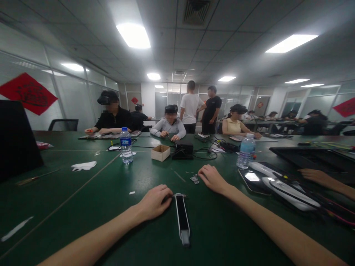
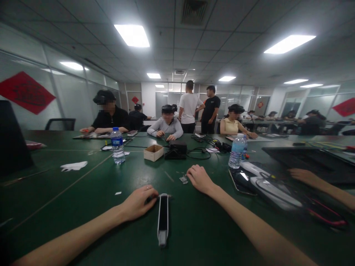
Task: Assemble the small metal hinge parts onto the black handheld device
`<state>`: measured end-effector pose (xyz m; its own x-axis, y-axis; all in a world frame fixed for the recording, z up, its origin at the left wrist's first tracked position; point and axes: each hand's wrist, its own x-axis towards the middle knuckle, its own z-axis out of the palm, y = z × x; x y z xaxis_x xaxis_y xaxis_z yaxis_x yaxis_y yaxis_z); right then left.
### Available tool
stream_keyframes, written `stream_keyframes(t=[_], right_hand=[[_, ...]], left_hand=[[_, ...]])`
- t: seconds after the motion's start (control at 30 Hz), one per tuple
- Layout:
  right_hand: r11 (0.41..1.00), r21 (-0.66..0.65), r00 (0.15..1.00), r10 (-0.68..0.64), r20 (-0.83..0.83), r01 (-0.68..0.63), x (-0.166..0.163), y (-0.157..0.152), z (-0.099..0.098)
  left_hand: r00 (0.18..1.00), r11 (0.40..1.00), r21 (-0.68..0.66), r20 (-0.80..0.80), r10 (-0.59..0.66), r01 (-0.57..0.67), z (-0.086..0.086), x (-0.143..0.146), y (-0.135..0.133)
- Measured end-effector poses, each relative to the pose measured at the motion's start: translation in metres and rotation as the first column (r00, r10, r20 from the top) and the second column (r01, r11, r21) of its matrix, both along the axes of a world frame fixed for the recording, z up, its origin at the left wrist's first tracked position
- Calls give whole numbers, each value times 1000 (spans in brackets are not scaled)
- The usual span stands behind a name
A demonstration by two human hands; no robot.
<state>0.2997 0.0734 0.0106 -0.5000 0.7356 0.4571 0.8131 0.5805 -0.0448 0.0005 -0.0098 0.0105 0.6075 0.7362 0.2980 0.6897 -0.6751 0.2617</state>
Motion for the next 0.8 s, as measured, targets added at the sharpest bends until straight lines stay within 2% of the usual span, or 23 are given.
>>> stream_keyframes(t=[0.2, 0.33, 0.43, 0.57, 0.8], right_hand=[[967, 62, 967, 249, -51, -246, -35, -38, 11], [878, 132, 880, 471, -64, -460, -56, -62, 10], [800, 175, 794, 596, -118, -574, -66, -75, 9], [743, 228, 718, 668, -196, -629, -72, -84, 8], [746, 216, 713, 666, -220, -630, -72, -85, 6]], left_hand=[[995, 995, 49, 62, 81, -84, 5, 5, -8], [990, 988, 149, 137, 28, -49, 5, 8, -12], [985, 955, 295, 154, -82, 33, 2, 11, -16], [964, 901, 412, 152, -217, 137, -1, 14, -20], [959, 882, 449, 159, -233, 140, 2, 14, -20]])
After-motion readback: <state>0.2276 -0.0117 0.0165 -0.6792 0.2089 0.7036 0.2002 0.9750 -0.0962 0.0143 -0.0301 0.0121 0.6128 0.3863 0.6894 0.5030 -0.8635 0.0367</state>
